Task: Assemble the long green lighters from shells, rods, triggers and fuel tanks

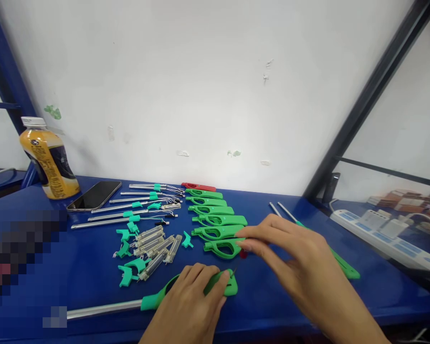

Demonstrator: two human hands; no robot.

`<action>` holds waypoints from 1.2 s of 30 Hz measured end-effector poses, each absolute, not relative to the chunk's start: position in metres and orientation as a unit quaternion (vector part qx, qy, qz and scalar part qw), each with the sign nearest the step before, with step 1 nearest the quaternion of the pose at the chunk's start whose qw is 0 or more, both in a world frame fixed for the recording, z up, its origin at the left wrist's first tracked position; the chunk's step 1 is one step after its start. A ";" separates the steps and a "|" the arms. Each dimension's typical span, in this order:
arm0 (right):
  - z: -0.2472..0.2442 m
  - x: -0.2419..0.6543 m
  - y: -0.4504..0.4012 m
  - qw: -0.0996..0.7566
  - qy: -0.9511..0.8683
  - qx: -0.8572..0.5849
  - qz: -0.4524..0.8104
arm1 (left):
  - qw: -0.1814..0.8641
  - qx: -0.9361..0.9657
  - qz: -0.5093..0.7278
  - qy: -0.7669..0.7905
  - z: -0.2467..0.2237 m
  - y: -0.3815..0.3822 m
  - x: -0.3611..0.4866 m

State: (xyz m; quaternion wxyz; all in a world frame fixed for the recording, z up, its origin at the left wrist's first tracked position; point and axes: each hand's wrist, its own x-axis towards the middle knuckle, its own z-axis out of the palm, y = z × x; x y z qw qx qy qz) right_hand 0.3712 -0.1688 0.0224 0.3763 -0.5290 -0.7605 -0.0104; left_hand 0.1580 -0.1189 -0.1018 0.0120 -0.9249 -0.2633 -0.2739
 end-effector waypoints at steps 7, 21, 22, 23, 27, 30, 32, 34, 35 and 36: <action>0.016 0.378 -0.171 0.348 -0.763 -0.545 0.010 | 0.002 -0.924 -0.276 -0.266 -0.102 -0.119 0.159; 0.014 0.378 -0.175 0.346 -0.772 -0.530 0.046 | 0.003 -0.924 -0.274 -0.267 -0.101 -0.119 0.159; 0.015 0.376 -0.174 0.350 -0.772 -0.528 0.046 | 0.002 -0.924 -0.273 -0.267 -0.101 -0.119 0.159; 0.016 0.375 -0.173 0.353 -0.772 -0.528 0.041 | 0.004 -0.924 -0.273 -0.267 -0.101 -0.119 0.159; 0.020 0.373 -0.169 0.359 -0.759 -0.543 0.004 | 0.014 -0.924 -0.278 -0.263 -0.101 -0.119 0.158; 0.017 0.376 -0.172 0.353 -0.762 -0.543 0.014 | 0.015 -0.922 -0.281 -0.265 -0.101 -0.120 0.158; 0.016 0.377 -0.174 0.349 -0.770 -0.533 0.037 | 0.012 -0.922 -0.279 -0.267 -0.100 -0.120 0.158; 0.016 0.376 -0.172 0.350 -0.765 -0.539 0.041 | 0.009 -0.922 -0.277 -0.269 -0.099 -0.120 0.159; 0.017 0.376 -0.170 0.351 -0.758 -0.548 0.033 | 0.008 -0.923 -0.276 -0.269 -0.099 -0.120 0.159; 0.018 0.375 -0.169 0.353 -0.752 -0.557 0.017 | 0.007 -0.923 -0.274 -0.269 -0.099 -0.120 0.159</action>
